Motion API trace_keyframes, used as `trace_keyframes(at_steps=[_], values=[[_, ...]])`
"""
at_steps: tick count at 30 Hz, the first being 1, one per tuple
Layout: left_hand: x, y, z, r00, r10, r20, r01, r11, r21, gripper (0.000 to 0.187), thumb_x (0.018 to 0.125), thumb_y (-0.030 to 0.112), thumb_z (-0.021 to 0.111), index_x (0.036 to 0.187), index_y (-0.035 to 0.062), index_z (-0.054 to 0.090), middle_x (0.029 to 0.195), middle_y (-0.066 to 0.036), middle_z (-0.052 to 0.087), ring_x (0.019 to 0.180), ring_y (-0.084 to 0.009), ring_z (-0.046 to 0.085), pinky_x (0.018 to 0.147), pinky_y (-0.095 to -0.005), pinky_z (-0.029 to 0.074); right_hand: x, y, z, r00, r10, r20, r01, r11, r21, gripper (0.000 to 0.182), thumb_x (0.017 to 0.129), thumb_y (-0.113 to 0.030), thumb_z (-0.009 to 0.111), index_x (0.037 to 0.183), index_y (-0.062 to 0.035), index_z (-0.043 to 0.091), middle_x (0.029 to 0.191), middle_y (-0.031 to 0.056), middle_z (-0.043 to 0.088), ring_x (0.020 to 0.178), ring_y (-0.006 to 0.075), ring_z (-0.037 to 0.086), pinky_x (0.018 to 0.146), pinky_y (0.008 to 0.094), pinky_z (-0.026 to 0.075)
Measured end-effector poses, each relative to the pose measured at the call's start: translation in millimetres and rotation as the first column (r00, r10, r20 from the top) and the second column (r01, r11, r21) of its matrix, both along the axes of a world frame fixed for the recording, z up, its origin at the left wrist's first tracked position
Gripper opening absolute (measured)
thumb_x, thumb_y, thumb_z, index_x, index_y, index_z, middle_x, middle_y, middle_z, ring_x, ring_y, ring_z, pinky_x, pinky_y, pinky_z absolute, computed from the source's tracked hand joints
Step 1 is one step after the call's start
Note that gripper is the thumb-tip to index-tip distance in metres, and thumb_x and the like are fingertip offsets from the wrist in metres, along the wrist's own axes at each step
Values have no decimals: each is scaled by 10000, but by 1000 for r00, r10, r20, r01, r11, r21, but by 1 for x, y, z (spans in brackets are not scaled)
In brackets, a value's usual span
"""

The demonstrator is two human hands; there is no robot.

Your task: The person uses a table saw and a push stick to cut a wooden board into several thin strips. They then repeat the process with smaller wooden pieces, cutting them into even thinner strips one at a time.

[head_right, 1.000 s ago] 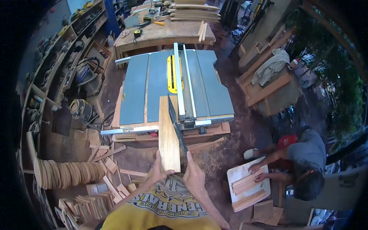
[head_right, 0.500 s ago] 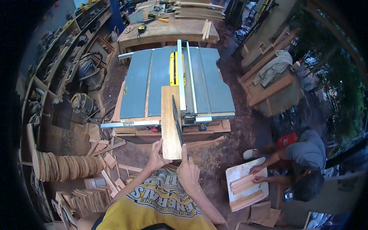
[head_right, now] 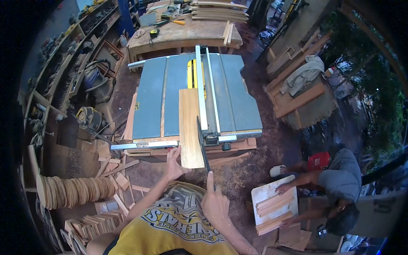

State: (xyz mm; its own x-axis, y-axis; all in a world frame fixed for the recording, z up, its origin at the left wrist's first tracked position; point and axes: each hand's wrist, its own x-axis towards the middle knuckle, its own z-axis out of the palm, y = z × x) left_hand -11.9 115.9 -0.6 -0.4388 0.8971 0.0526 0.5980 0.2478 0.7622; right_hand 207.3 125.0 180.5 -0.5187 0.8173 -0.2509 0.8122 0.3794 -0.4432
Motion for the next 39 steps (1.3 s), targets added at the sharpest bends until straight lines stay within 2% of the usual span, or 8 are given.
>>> trace_keyframes(at_steps=[7, 16, 22, 25, 28, 31, 34, 39], values=[[-20, 27, 8, 998, -12, -65, 1, 984, -177, 1190, 467, 299, 947, 1461, -66, 404, 1351, -177, 475, 1248, -359, 406, 1124, -465, 292, -2, 4, 0, 999, 3, -37, -3, 1000, 11, 792, 851, -64, 578, 1560, -50, 227, 955, 278, 613, 676, 444, 662, 601, 510, 555], [-49, 72, 13, 998, -10, -69, -7, 971, -238, 1189, 477, 317, 956, 1463, -62, 409, 1342, -159, 474, 1265, -337, 372, 1131, -454, 267, 3, 3, 9, 999, -5, -50, 6, 1000, 16, 786, 798, 14, 573, 1530, -1, 289, 795, 224, 579, 656, 422, 613, 583, 513, 499], [-68, 97, 8, 997, 11, -78, -25, 984, -175, 1196, 487, 304, 970, 1455, -97, 394, 1282, -163, 531, 1182, -323, 448, 1081, -400, 366, 9, 0, 15, 998, -3, -61, 3, 1000, -9, 790, 806, 15, 581, 1538, -20, 287, 755, 220, 580, 667, 411, 626, 593, 502, 508], [-68, 99, -5, 990, 126, -57, -128, 992, -20, 1179, 490, 300, 976, 1434, -120, 409, 1182, -155, 594, 1106, -315, 498, 1036, -398, 412, 10, -2, 17, 998, 5, -68, -6, 1000, -11, 801, 803, 14, 586, 1543, -30, 283, 757, 218, 581, 655, 408, 628, 590, 492, 513], [-69, 102, -5, 974, 208, -94, -212, 977, -31, 1051, 517, 320, 972, 1371, -92, 519, 1090, -139, 635, 1061, -300, 519, 1010, -405, 419, 6, -2, 22, 999, 8, -38, -8, 1000, -10, 808, 790, 22, 584, 1540, -22, 285, 761, 213, 583, 633, 404, 624, 575, 491, 515], [-72, 106, 5, 980, 177, -86, -185, 978, -92, 887, 533, 341, 958, 1245, -80, 636, 1077, -145, 648, 1064, -297, 521, 987, -418, 418, 2, -2, 7, 999, 26, -40, -26, 1000, 4, 863, 786, -20, 595, 1565, -51, 224, 840, 225, 592, 613, 407, 638, 549, 487, 543], [-75, 112, -10, 973, 201, -110, -202, 979, 2, 801, 550, 344, 948, 1184, -65, 681, 1028, -139, 647, 1025, -294, 516, 949, -416, 422, -9, 0, 5, 999, 18, 33, -17, 1000, -22, 879, 780, -21, 600, 1569, -58, 214, 865, 235, 597, 615, 413, 641, 553, 481, 549], [-94, 121, -26, 982, 83, -169, -76, 996, 46, 804, 665, 361, 884, 1273, -87, 609, 996, -143, 606, 1010, -302, 491, 927, -416, 433, -24, 8, 8, 1000, -11, 5, 11, 1000, -23, 865, 763, 27, 574, 1551, -4, 218, 803, 244, 582, 627, 436, 616, 578, 519, 515]])
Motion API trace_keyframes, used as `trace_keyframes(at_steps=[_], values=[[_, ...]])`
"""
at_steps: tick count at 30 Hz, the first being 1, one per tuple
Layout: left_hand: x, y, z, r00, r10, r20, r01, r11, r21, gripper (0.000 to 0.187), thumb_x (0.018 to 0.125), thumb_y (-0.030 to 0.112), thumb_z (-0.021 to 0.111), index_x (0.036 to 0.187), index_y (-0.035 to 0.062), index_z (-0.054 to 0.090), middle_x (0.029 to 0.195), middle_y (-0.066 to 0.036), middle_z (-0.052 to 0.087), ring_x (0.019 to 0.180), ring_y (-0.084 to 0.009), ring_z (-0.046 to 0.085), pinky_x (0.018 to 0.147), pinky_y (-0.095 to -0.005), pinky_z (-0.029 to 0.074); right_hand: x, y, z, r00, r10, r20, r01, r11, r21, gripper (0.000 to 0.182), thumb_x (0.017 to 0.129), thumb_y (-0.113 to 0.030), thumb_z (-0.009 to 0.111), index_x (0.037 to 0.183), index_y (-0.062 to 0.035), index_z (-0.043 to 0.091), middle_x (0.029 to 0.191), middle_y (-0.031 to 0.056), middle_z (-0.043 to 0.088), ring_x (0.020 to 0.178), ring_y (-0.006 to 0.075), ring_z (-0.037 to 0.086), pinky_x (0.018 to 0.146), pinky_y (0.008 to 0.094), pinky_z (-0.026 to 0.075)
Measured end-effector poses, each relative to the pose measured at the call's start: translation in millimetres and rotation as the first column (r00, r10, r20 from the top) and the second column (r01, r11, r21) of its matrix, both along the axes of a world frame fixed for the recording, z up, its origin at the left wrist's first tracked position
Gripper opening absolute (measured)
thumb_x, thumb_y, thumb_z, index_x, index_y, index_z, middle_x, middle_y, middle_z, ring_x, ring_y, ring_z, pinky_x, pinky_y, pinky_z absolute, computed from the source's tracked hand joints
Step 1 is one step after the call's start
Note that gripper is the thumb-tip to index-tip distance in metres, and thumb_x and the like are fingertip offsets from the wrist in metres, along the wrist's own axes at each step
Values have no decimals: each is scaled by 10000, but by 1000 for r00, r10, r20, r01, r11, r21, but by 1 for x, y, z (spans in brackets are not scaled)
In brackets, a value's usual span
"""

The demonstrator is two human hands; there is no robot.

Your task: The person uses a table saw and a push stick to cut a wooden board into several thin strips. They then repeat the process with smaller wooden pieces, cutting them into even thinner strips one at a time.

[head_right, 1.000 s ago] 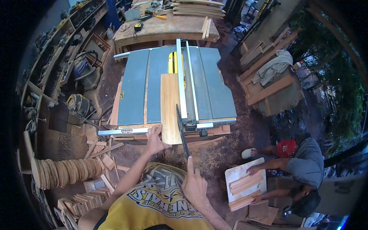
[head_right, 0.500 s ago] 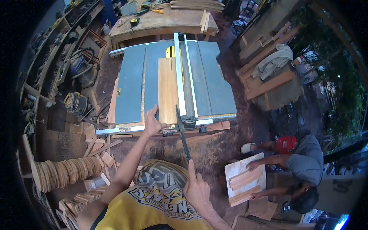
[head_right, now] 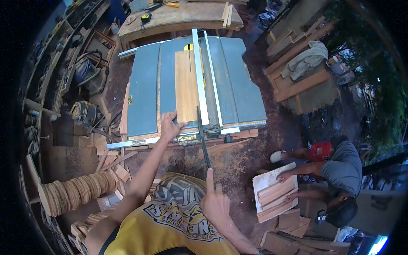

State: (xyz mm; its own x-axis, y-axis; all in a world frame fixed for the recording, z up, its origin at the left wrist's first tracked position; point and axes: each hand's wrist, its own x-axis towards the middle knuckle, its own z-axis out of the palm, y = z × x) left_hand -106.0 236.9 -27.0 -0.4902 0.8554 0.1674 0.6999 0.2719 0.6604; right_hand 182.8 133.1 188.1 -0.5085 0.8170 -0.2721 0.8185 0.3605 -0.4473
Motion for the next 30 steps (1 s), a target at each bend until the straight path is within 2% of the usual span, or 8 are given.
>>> trace_keyframes(at_steps=[4, 7, 10, 13, 22, 25, 28, 30], values=[[-15, 2, 7, 994, -106, 10, 106, 993, -49, 747, 753, 317, 823, 1310, -106, 564, 1021, -163, 592, 1021, -312, 476, 952, -419, 415, -11, 4, 0, 1000, 3, 23, -3, 1000, -18, 871, 758, 28, 581, 1549, 3, 217, 812, 247, 583, 636, 446, 617, 591, 522, 515], [-13, 9, 7, 999, -48, -8, 47, 999, -18, 715, 763, 306, 812, 1308, -90, 572, 1017, -163, 591, 1019, -320, 476, 964, -426, 394, -17, 11, 2, 1000, 3, -14, -3, 1000, -18, 884, 756, 29, 596, 1549, 10, 205, 836, 254, 591, 652, 448, 625, 596, 509, 523], [-18, 20, 8, 998, -34, -48, 34, 999, -15, 686, 762, 292, 807, 1304, -66, 584, 1020, -162, 591, 1022, -323, 478, 961, -432, 384, -30, 19, 2, 999, 9, 37, -9, 1000, 12, 900, 755, 29, 614, 1549, 13, 190, 884, 277, 606, 683, 453, 640, 605, 499, 532], [-27, 30, 3, 995, -32, -90, 34, 999, 19, 664, 755, 284, 810, 1291, -46, 598, 1017, -165, 590, 1018, -327, 482, 943, -435, 382, -44, 30, 10, 997, 4, 78, 1, 998, -60, 902, 759, 28, 621, 1547, 19, 182, 929, 301, 615, 710, 463, 650, 613, 501, 538], [-54, 67, -4, 992, -28, -123, 36, 997, 64, 632, 744, 271, 815, 1259, -30, 607, 978, -177, 600, 970, -346, 516, 910, -440, 404, -79, 58, 8, 995, -45, 86, 50, 997, -53, 939, 742, 13, 645, 1551, 15, 167, 956, 315, 621, 717, 457, 659, 635, 515, 541], [-63, 79, 0, 995, -30, -91, 34, 998, 44, 618, 744, 261, 813, 1253, -22, 605, 974, -188, 603, 970, -355, 520, 905, -446, 408, -88, 69, -1, 995, -37, 89, 36, 999, 18, 954, 727, 21, 650, 1549, 24, 166, 966, 315, 624, 721, 454, 663, 638, 507, 547], [-72, 91, 5, 995, -31, -97, 32, 999, 8, 660, 761, 279, 816, 1275, -75, 601, 991, -187, 593, 1003, -342, 517, 929, -433, 419, -98, 82, 4, 994, -29, 107, 33, 999, -37, 944, 722, 27, 649, 1541, 42, 179, 948, 307, 630, 724, 453, 665, 642, 503, 551], [-79, 99, 2, 994, -33, -101, 34, 999, 16, 659, 760, 279, 817, 1275, -72, 602, 995, -190, 593, 1004, -346, 517, 927, -433, 423, -103, 88, 2, 995, -16, 98, 14, 1000, 28, 932, 720, 28, 652, 1532, 56, 195, 934, 308, 632, 725, 451, 666, 645, 501, 552]])
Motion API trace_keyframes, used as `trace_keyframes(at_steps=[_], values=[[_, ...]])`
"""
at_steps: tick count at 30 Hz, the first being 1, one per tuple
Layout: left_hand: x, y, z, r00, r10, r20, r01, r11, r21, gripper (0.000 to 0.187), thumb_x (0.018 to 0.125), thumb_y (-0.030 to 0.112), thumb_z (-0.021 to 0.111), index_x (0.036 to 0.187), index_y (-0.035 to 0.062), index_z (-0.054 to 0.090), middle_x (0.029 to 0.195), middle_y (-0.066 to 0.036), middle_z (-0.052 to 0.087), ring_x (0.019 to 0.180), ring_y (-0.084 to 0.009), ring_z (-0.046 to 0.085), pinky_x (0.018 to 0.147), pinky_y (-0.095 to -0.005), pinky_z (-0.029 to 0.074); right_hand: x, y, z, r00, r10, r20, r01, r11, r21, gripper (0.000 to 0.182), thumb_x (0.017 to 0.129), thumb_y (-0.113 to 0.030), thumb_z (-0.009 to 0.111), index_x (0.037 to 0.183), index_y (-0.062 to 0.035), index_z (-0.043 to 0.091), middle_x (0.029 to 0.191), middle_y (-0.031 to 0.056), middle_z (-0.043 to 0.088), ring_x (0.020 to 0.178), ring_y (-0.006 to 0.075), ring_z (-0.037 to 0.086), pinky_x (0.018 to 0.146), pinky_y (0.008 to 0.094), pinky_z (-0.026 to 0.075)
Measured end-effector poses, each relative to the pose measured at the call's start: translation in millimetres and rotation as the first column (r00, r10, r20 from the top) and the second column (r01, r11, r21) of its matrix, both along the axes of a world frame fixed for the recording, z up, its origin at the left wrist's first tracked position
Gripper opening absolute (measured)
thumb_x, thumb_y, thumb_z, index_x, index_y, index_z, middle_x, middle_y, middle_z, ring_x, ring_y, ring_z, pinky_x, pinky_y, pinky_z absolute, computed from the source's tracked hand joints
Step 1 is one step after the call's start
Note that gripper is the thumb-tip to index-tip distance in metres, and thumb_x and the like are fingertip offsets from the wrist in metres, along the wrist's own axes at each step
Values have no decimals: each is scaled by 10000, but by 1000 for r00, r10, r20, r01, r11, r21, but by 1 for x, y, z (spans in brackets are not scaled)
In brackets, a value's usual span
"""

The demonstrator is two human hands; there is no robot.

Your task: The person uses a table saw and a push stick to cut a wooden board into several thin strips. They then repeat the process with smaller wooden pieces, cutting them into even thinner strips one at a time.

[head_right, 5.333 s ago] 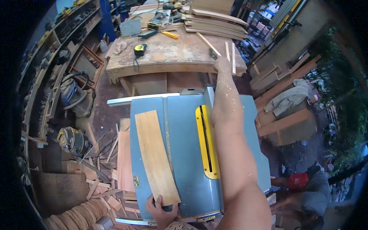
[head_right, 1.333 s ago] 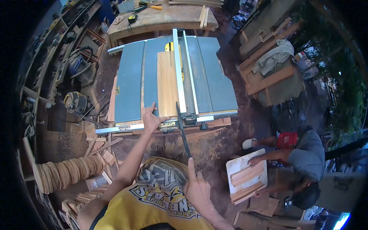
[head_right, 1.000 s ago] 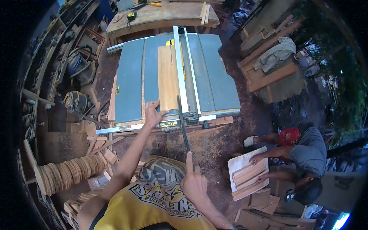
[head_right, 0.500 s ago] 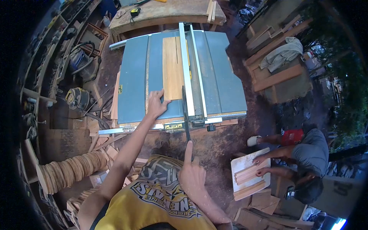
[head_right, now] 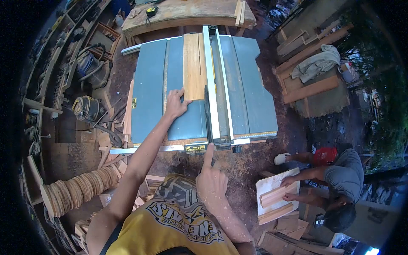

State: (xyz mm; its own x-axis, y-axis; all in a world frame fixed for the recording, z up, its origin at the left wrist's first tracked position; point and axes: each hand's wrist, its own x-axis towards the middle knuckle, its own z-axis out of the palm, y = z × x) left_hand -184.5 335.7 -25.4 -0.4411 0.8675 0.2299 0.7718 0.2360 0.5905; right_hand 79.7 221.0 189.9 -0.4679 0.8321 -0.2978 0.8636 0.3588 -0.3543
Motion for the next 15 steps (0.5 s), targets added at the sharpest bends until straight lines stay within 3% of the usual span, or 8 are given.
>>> trace_keyframes(at_steps=[4, 7, 15], values=[[-13, 17, -8, 1000, -8, -6, 8, 997, 78, 616, 748, 242, 803, 1257, -36, 598, 959, -202, 599, 953, -368, 516, 887, -452, 416, -7, 13, -14, 999, 45, -28, -42, 994, 105, 913, 741, -2, 653, 1540, 42, 213, 870, 321, 643, 625, 408, 680, 538, 461, 555], [-22, 29, -7, 1000, -20, -11, 21, 998, 62, 607, 748, 235, 800, 1248, -45, 600, 952, -203, 595, 945, -370, 516, 876, -450, 420, -14, 25, -18, 998, 54, -27, -48, 981, 185, 901, 737, 2, 657, 1534, 42, 239, 845, 281, 644, 626, 394, 682, 534, 449, 554], [-42, 57, -5, 1000, 6, 1, -6, 1000, -25, 608, 761, 249, 809, 1246, -55, 604, 1007, -224, 607, 989, -367, 521, 911, -445, 430, -35, 53, -14, 999, 49, -6, -47, 984, 170, 861, 743, 4, 660, 1514, 67, 280, 815, 254, 646, 620, 363, 689, 520, 423, 555]])
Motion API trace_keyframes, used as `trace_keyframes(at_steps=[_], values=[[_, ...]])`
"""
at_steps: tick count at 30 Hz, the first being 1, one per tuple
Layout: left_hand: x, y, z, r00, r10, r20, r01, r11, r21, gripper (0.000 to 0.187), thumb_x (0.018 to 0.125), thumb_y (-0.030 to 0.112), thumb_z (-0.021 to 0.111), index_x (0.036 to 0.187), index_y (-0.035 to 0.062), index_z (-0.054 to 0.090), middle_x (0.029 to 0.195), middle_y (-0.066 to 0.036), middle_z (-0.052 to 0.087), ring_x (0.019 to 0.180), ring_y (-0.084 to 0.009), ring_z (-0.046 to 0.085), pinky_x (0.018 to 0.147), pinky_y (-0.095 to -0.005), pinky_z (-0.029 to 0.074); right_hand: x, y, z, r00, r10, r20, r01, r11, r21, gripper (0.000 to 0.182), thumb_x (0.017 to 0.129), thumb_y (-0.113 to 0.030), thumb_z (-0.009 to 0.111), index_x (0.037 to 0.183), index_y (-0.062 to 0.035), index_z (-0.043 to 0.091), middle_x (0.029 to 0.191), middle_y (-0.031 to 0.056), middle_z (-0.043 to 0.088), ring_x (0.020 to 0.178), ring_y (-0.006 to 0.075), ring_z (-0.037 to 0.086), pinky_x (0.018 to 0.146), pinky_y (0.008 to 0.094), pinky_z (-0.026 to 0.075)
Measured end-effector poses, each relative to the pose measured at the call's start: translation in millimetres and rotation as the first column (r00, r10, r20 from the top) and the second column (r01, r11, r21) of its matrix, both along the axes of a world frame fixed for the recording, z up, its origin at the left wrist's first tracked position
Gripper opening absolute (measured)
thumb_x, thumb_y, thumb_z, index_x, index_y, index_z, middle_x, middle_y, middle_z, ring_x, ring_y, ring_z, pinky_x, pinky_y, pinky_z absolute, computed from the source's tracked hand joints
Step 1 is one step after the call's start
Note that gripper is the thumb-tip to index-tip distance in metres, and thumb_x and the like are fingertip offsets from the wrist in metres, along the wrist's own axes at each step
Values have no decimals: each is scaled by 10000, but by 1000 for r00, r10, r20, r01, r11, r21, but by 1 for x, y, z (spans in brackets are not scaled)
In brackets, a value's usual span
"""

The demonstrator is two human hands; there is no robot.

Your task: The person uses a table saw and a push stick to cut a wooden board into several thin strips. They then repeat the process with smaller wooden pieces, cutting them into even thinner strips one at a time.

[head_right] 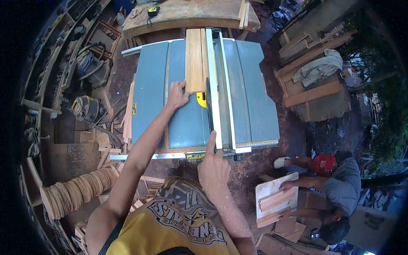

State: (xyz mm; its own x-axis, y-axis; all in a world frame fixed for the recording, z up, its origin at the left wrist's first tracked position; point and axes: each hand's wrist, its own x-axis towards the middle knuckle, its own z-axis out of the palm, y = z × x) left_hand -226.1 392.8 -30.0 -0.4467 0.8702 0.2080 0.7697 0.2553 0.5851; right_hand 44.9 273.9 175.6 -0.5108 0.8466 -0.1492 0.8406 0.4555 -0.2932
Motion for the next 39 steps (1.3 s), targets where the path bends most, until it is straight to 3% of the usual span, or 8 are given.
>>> trace_keyframes(at_steps=[10, 13, 16, 19, 22, 30, 32, 39], values=[[-26, 35, 9, 999, -7, 52, 9, 999, -51, 582, 755, 225, 811, 1210, -71, 603, 1048, -232, 600, 1039, -377, 517, 951, -446, 424, -26, 36, -2, 999, -32, -4, 32, 998, -54, 808, 759, 41, 628, 1499, 44, 306, 745, 246, 615, 672, 404, 671, 603, 481, 537], [-35, 48, 6, 998, 30, 55, -28, 999, -34, 619, 757, 194, 808, 1298, -7, 585, 1186, -243, 581, 1141, -384, 497, 991, -469, 412, -38, 54, 1, 999, -49, 7, 49, 995, -87, 799, 766, 45, 616, 1503, 32, 307, 780, 257, 629, 695, 417, 672, 614, 485, 534], [-42, 61, 6, 980, 36, -197, -11, 992, 124, 636, 823, 289, 744, 1398, 100, 546, 1383, -223, 518, 1270, -402, 445, 1048, -527, 363, -47, 71, 5, 999, -44, -27, 44, 999, -32, 766, 773, 50, 598, 1491, 33, 334, 785, 271, 646, 701, 434, 672, 622, 503, 527], [-64, 65, -1, 926, -171, -336, 157, 985, -70, 643, 898, 380, 628, 1483, 174, 460, 1527, -170, 412, 1354, -401, 396, 1121, -552, 286, -61, 95, -5, 996, -42, -82, 42, 999, -6, 712, 786, 52, 576, 1468, 32, 375, 771, 288, 655, 719, 447, 675, 653, 526, 526], [-64, 33, 11, 910, -157, -383, 106, 983, -150, 629, 916, 428, 547, 1477, 154, 470, 1574, -110, 373, 1394, -402, 355, 1139, -561, 243, -83, 130, -6, 990, -27, -135, 33, 999, 41, 632, 807, 46, 557, 1426, 36, 431, 766, 308, 656, 751, 451, 685, 695, 528, 533], [-7, -148, 19, 990, -69, -124, 65, 997, -35, 770, 809, 366, 664, 1465, 36, 433, 1536, -247, 369, 1382, -444, 375, 1170, -583, 213, -197, 291, -23, 988, 47, -149, -25, 989, 148, 355, 879, -56, 534, 1229, -3, 566, 994, 317, 676, 996, 485, 649, 866, 575, 500], [14, -180, 26, 998, -15, -57, 13, 999, -44, 768, 799, 351, 692, 1451, 26, 449, 1526, -260, 378, 1373, -455, 388, 1163, -587, 233, -234, 347, -39, 986, 65, -155, -31, 977, 212, 456, 841, -52, 547, 1296, -29, 567, 1014, 310, 677, 1004, 473, 649, 890, 550, 507], [32, -195, 24, 994, 103, 37, -105, 993, 53, 764, 759, 261, 770, 1414, 3, 474, 1469, -359, 376, 1295, -538, 436, 1073, -597, 370, -364, 450, -38, 942, 241, -235, -169, 942, 289, 358, 834, -96, 592, 1183, -39, 649, 1141, 281, 666, 1089, 417, 649, 923, 511, 520]])
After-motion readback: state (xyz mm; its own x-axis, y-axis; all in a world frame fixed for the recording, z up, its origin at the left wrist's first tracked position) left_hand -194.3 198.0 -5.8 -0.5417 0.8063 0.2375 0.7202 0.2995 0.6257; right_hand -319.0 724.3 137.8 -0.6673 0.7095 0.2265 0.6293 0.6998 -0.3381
